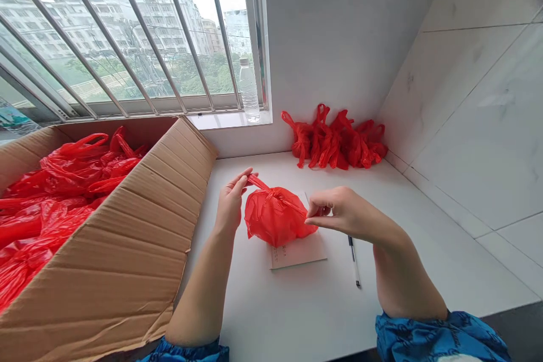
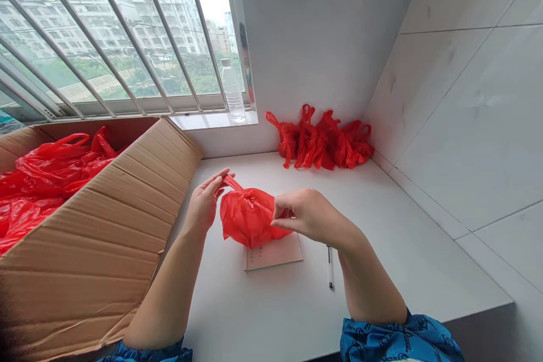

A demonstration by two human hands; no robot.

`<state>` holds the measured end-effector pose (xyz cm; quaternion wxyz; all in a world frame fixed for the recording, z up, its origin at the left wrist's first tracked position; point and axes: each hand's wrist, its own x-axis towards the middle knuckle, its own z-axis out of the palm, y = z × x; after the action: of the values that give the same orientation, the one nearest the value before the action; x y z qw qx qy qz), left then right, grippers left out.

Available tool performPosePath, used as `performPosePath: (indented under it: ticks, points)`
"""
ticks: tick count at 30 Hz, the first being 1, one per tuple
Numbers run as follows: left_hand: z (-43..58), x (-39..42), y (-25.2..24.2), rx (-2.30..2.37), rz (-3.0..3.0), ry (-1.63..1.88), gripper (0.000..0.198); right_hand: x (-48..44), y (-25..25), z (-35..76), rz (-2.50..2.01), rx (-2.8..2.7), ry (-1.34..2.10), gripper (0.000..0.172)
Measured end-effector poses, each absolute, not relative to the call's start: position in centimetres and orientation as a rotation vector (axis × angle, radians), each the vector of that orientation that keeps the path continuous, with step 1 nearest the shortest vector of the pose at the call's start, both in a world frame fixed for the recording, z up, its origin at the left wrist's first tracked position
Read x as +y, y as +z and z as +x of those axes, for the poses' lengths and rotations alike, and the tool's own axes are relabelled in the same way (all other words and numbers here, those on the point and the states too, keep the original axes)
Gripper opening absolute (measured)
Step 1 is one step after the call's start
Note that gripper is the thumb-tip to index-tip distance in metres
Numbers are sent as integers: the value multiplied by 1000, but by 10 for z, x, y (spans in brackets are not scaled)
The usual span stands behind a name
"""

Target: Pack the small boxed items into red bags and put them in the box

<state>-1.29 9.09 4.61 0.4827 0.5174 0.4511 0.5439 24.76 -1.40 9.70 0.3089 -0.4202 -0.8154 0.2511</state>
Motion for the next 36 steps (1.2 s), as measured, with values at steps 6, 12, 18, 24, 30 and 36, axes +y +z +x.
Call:
performPosePath:
  ticks: [6,12,18,24,30,36]
  points:
    - [-9,95,38,1165,1216,1355,48,-16,98,261,-1155,-2174,852,19]
    - [-11,84,48,1105,1397,1266,71,-10,98,273,-1122,-2121,1078,28]
    - [-23,51,30,1494,1749,1033,74,4,46,249,-1397,-2058,621,62]
    - [-5,31,-6,1473,2354,796,44,17,-22,198,-1256,-2212,615,82]
    - [-1,47,-41,1496,2465,719,45,31,-65,182,-1401,-2201,533,74]
    - [-1,49,-56,1520,2438,633,47,29,-73,176,-1471,-2250,452,67]
